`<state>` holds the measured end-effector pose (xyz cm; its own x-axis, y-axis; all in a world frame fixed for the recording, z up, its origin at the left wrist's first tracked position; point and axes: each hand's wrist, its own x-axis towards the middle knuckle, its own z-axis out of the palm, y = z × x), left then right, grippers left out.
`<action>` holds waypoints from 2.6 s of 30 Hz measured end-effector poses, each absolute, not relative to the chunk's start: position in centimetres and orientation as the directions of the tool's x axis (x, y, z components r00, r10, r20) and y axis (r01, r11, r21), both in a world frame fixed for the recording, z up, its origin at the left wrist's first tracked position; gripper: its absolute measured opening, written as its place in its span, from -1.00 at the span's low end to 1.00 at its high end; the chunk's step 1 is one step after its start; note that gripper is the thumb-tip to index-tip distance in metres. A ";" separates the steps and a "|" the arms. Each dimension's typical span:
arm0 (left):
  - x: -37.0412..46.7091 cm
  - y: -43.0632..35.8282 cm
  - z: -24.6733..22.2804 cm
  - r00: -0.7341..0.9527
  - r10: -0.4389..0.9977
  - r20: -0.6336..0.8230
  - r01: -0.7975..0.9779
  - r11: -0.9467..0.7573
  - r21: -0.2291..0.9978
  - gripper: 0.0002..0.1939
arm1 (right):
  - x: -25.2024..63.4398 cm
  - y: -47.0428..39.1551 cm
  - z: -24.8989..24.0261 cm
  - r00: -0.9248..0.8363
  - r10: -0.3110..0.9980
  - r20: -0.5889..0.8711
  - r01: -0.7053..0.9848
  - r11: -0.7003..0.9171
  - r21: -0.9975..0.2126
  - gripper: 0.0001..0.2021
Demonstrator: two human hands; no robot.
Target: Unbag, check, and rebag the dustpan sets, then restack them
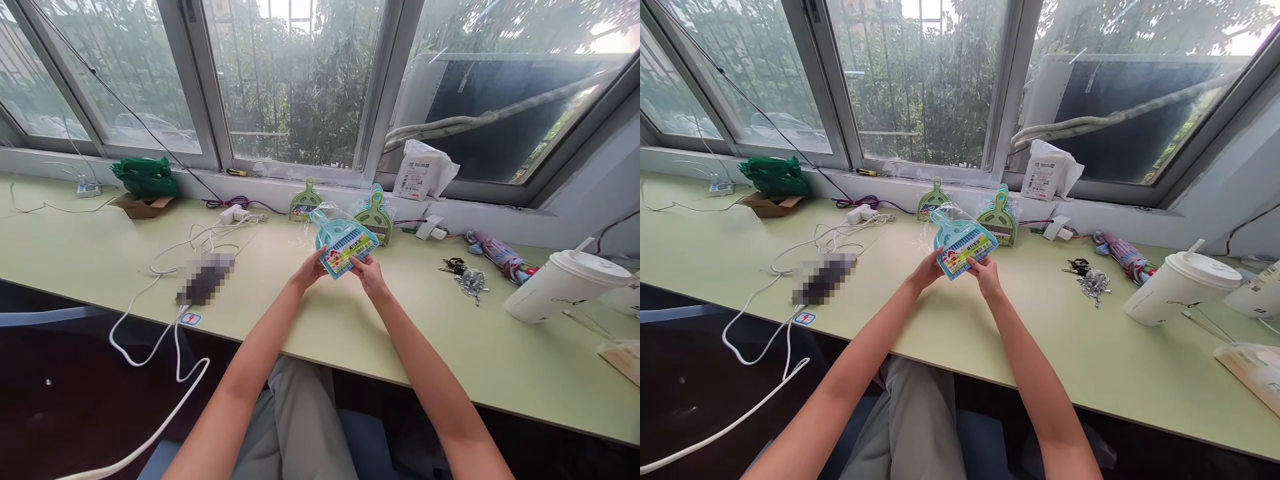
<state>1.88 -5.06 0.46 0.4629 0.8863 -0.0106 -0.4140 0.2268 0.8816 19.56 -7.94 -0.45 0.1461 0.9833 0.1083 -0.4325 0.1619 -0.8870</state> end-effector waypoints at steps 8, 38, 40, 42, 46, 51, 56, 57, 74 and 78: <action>1.5 -5.6 1.5 0.431 0.902 0.029 -0.461 0.192 0.866 -0.60 | 19.9 -8.5 0.5 0.083 0.988 0.133 -0.387 0.155 -0.909 -0.57; 5.6 -7.5 0.2 0.444 0.875 0.195 -0.286 -0.068 0.956 -0.42 | 20.0 -7.9 -0.5 0.321 0.941 0.104 -0.508 0.264 -0.820 -0.66; 5.2 -7.2 0.5 0.469 0.871 0.148 -0.307 0.004 0.952 -0.52 | 20.0 -7.9 -0.5 0.319 0.943 0.099 -0.505 0.257 -0.824 -0.66; 5.0 -6.7 0.6 0.408 0.905 0.116 -0.361 0.043 0.932 -0.50 | 19.7 -7.9 -0.5 0.295 0.951 0.091 -0.498 0.235 -0.835 -0.65; 5.2 -6.8 0.3 0.320 0.932 0.172 -0.415 -0.025 0.909 -0.44 | 19.1 -8.0 -0.8 0.269 0.959 0.090 -0.496 0.218 -0.840 -0.64; 6.2 -8.2 -0.4 0.487 0.868 0.092 -0.262 0.045 0.964 -0.40 | 19.8 -7.9 -0.6 0.342 0.932 0.123 -0.481 0.286 -0.829 -0.66; 6.3 -7.2 0.0 0.355 0.925 0.135 -0.386 0.013 0.923 -0.46 | 19.8 -7.9 -0.4 0.301 0.944 0.135 -0.505 0.278 -0.817 -0.62; 6.1 -7.0 0.1 0.313 0.939 0.140 -0.402 -0.002 0.916 -0.45 | 19.7 -7.9 -0.5 0.287 0.948 0.135 -0.509 0.270 -0.817 -0.62; 3.4 -4.6 -0.6 0.246 0.969 0.038 -0.273 0.031 0.962 -0.51 | 21.4 -7.8 -0.3 0.098 0.993 -0.071 -0.179 -0.053 -0.982 -0.60; 2.1 -3.7 -1.0 0.217 0.976 -0.003 -0.389 0.089 0.917 -0.50 | 23.8 -8.3 0.4 0.193 0.940 0.281 0.399 0.187 -0.898 -0.48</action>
<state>2.09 -3.65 -0.98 0.2165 0.9763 -0.0033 -0.3888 0.0893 0.9170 23.81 -8.30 0.43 0.1934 0.9399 0.2813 0.3988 0.1867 -0.8979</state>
